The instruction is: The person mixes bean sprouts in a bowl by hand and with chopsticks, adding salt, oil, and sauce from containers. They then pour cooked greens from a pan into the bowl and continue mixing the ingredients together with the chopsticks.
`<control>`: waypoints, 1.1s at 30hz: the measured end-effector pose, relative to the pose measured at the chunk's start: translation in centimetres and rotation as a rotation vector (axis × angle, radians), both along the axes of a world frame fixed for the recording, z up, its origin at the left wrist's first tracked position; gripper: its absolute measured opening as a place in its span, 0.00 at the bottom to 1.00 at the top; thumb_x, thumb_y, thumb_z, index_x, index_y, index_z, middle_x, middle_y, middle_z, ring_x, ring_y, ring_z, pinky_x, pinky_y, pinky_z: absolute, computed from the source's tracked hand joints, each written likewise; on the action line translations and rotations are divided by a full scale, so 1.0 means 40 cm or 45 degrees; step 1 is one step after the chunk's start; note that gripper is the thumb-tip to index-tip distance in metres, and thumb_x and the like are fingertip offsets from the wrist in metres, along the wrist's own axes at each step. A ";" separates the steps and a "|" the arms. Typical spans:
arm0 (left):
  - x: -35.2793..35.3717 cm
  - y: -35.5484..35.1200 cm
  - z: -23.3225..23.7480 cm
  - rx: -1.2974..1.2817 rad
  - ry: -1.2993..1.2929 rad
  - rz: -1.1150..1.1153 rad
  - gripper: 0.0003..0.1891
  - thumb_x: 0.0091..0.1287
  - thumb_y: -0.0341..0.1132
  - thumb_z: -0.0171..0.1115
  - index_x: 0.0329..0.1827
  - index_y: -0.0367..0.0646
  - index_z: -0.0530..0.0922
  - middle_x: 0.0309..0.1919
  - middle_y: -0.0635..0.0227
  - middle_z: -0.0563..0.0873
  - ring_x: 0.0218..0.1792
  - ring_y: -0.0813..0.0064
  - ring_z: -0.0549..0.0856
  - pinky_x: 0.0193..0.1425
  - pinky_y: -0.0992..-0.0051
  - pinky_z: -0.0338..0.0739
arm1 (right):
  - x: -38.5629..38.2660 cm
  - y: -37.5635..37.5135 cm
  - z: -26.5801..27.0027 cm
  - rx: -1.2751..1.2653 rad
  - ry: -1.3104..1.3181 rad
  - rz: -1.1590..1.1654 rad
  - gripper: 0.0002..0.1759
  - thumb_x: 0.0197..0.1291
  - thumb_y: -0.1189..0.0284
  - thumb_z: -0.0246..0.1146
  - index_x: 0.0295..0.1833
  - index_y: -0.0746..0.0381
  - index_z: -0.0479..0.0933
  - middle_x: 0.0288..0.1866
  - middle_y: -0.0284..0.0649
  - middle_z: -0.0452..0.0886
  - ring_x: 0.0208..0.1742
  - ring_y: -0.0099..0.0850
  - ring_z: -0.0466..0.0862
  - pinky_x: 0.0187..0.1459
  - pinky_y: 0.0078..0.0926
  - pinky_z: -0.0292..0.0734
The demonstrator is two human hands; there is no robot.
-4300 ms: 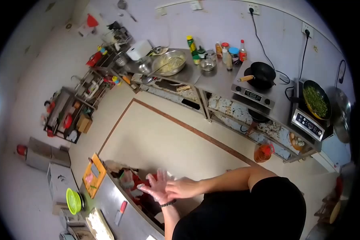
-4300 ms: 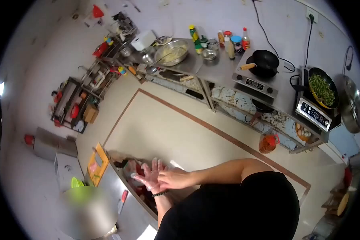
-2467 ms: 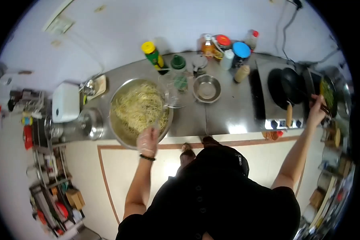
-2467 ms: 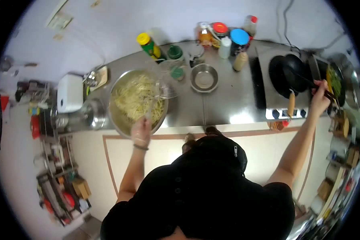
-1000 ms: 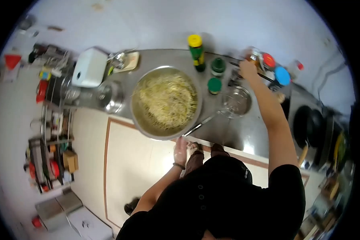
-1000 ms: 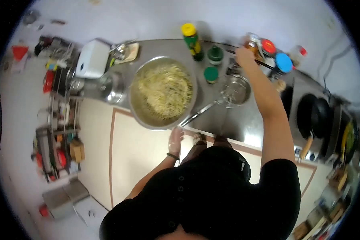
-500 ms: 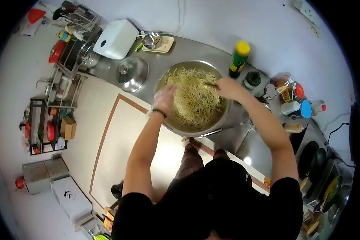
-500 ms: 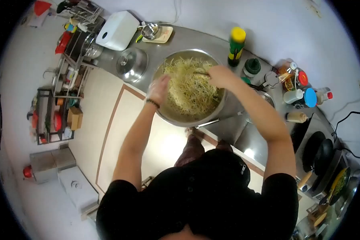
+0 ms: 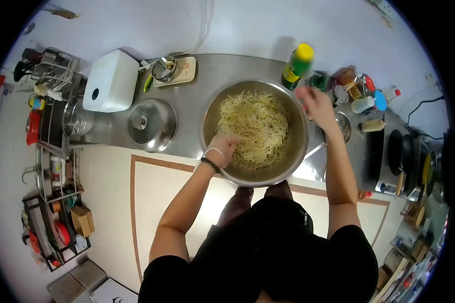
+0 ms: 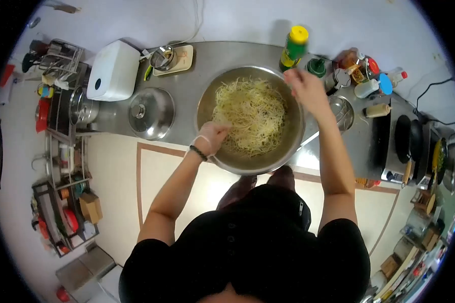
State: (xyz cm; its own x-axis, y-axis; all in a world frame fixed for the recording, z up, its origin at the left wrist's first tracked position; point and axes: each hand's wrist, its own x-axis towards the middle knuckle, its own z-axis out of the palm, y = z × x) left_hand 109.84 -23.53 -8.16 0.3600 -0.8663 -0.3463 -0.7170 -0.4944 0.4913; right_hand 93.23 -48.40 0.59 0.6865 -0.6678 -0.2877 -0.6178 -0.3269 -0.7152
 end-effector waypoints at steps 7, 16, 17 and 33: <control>-0.001 0.122 0.051 -0.471 -0.230 0.697 0.32 0.52 0.36 0.64 0.60 0.36 0.65 0.51 0.49 0.75 0.54 0.52 0.71 0.55 0.59 0.68 | -0.106 0.002 -0.048 -0.434 -0.542 -0.356 0.19 0.66 0.61 0.50 0.39 0.66 0.78 0.33 0.41 0.80 0.35 0.27 0.77 0.39 0.23 0.70; -0.093 0.217 -0.330 -0.102 1.558 1.318 0.14 0.52 0.40 0.60 0.31 0.36 0.78 0.24 0.60 0.78 0.28 0.71 0.80 0.24 0.70 0.74 | -0.102 -0.099 -0.334 -0.032 -0.678 -0.352 0.23 0.67 0.59 0.49 0.51 0.67 0.76 0.51 0.40 0.78 0.51 0.29 0.76 0.56 0.25 0.66; -0.085 0.209 -0.296 -0.160 1.483 1.315 0.08 0.50 0.34 0.60 0.26 0.37 0.76 0.19 0.62 0.77 0.19 0.72 0.75 0.18 0.72 0.70 | -0.098 -0.133 -0.395 0.235 -0.684 -0.398 0.27 0.68 0.54 0.45 0.57 0.66 0.72 0.58 0.41 0.73 0.57 0.31 0.72 0.57 0.30 0.66; 0.214 1.026 0.384 -0.444 0.880 1.879 0.12 0.52 0.33 0.60 0.33 0.31 0.80 0.25 0.63 0.82 0.26 0.73 0.80 0.30 0.76 0.76 | 0.662 0.674 -0.042 0.935 -0.938 0.127 0.23 0.69 0.57 0.45 0.46 0.65 0.74 0.48 0.39 0.77 0.50 0.26 0.73 0.54 0.24 0.65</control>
